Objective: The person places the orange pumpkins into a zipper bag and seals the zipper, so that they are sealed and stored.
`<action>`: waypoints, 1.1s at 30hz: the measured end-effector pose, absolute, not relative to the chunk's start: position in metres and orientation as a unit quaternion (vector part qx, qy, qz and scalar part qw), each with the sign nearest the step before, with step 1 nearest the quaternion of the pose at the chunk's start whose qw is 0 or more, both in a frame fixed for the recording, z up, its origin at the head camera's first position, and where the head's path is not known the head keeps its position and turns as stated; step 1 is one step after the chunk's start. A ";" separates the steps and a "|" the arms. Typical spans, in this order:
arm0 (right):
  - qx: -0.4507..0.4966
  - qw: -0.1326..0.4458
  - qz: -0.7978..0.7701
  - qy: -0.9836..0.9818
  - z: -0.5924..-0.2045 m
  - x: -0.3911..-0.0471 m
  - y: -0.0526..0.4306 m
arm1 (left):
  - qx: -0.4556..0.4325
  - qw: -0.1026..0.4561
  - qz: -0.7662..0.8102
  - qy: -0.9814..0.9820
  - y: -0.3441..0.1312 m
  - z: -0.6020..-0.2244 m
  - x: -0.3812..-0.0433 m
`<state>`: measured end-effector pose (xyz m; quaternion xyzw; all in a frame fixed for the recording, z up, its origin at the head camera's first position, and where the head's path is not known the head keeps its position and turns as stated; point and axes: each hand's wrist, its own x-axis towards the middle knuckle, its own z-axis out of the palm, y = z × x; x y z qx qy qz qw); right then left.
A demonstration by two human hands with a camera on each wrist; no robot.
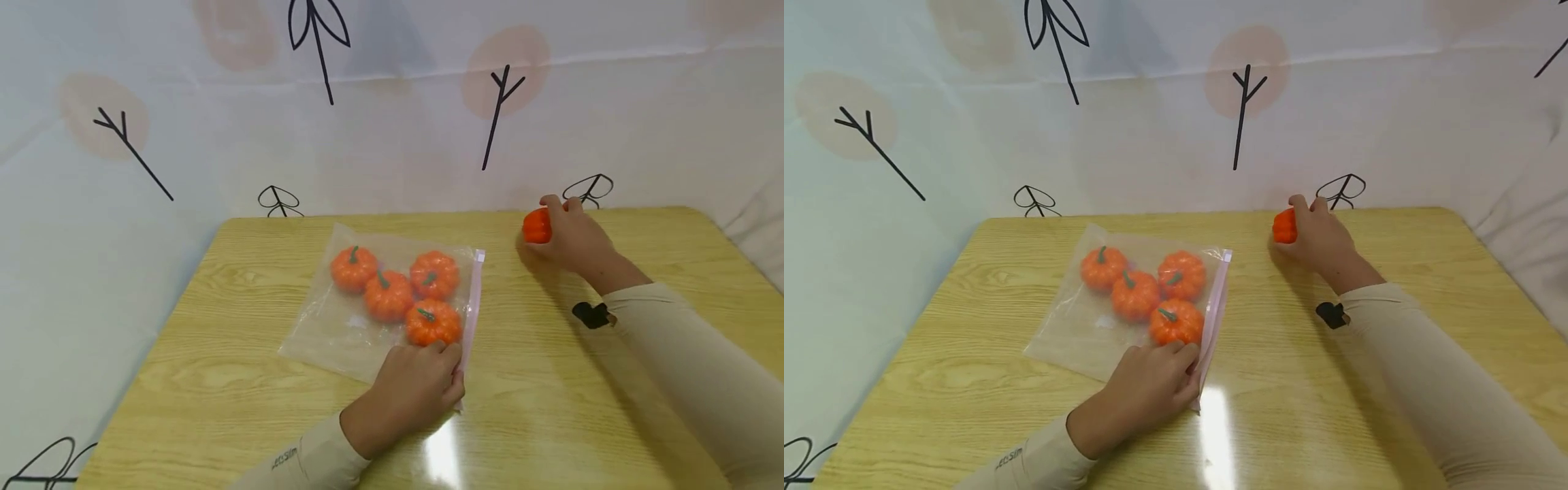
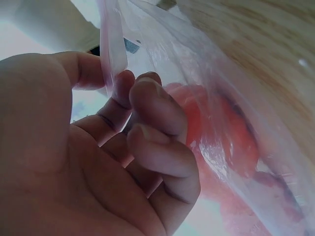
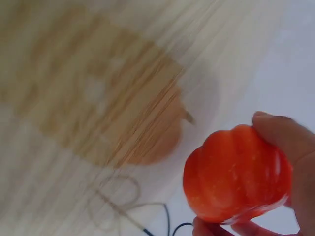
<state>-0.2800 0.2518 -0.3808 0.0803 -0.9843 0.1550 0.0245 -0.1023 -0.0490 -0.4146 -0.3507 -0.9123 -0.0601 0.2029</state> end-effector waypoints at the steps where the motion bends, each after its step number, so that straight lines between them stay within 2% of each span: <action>1: 0.083 0.022 0.164 -0.983 -0.381 -0.277 0.251 | -0.351 0.201 -0.059 -0.913 -0.049 -0.414 -0.102; 19: 0.131 -0.008 0.274 -0.953 -0.384 -0.202 0.223 | -0.342 0.190 -0.044 -0.919 -0.047 -0.413 -0.102; 25: 0.158 -0.016 0.275 -0.948 -0.383 -0.192 0.223 | -0.342 0.191 -0.044 -0.919 -0.046 -0.412 -0.102; 33: 0.193 -0.073 0.362 -0.909 -0.382 -0.189 0.218 | -0.331 0.190 -0.058 -0.922 -0.046 -0.413 -0.102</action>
